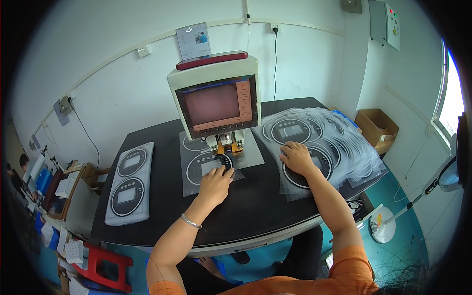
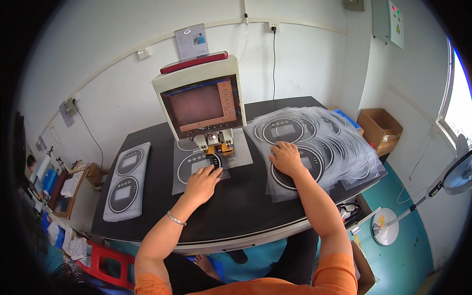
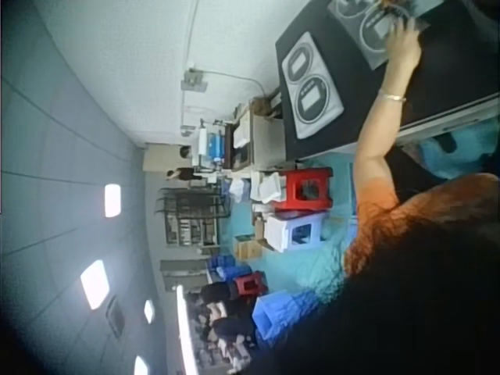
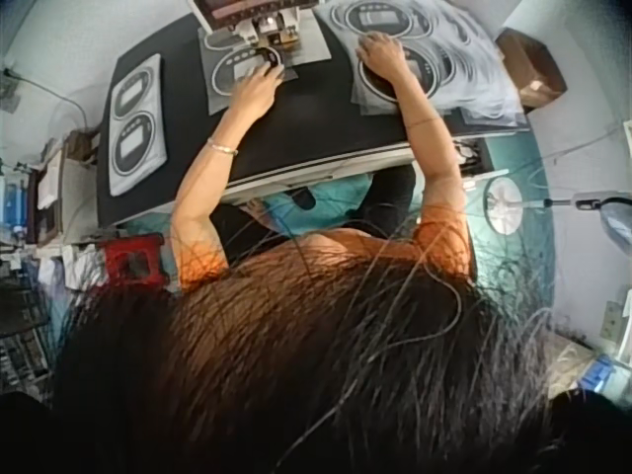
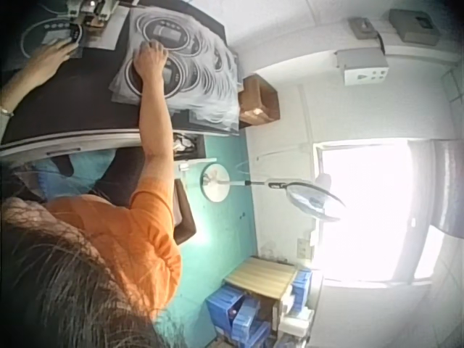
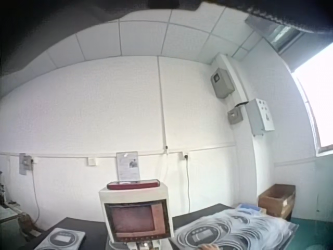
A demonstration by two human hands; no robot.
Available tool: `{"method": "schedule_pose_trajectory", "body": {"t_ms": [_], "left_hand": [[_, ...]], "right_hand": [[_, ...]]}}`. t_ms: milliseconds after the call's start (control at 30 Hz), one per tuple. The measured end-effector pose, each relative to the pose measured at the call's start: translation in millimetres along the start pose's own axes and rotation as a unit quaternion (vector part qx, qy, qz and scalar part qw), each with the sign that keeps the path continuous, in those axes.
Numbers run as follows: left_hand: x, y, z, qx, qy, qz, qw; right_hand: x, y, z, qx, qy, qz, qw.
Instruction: The person aligns printed plastic display sheets under an optical alignment punching machine by hand and stacks the punched sheets onto the workbench.
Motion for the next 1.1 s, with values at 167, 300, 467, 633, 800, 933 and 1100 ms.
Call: {"method": "schedule_pose_trajectory", "body": {"t_ms": [167,300,467,633,800,933,1100], "left_hand": [[2,1,3,-0.005,-0.035,-0.011,0.999],[3,-1,6,0.001,-0.037,-0.028,0.999],[5,7,3,-0.007,-0.026,-0.033,0.999],[2,7,7,-0.027,-0.033,-0.013,0.999],[-3,5,4,-0.018,-0.026,-0.015,0.999],[-27,-32,-15,0.006,0.010,-0.103,0.995],[-60,-99,-58,0.147,0.056,-0.177,0.972]], "right_hand": [[1,-2,3,0.005,0.014,0.014,1.000],[-3,-11,2,0.013,0.047,0.057,0.997],[-39,26,33,-0.032,0.067,0.166,0.983],[-11,57,54,0.011,0.198,0.322,0.926],[38,63,39,0.177,0.180,0.497,0.831],[59,64,19,0.295,0.210,0.575,0.734],[60,56,17,0.311,0.147,0.561,0.753]]}}
Point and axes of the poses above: each hand's wrist, its own z-axis towards the middle knuckle, its own x-axis out of the palm, y = z × x, the point moved 10 cm from there along z, towards the middle knuckle, and after that the axes turned 9 degrees about -x, right-handed, at the moved point
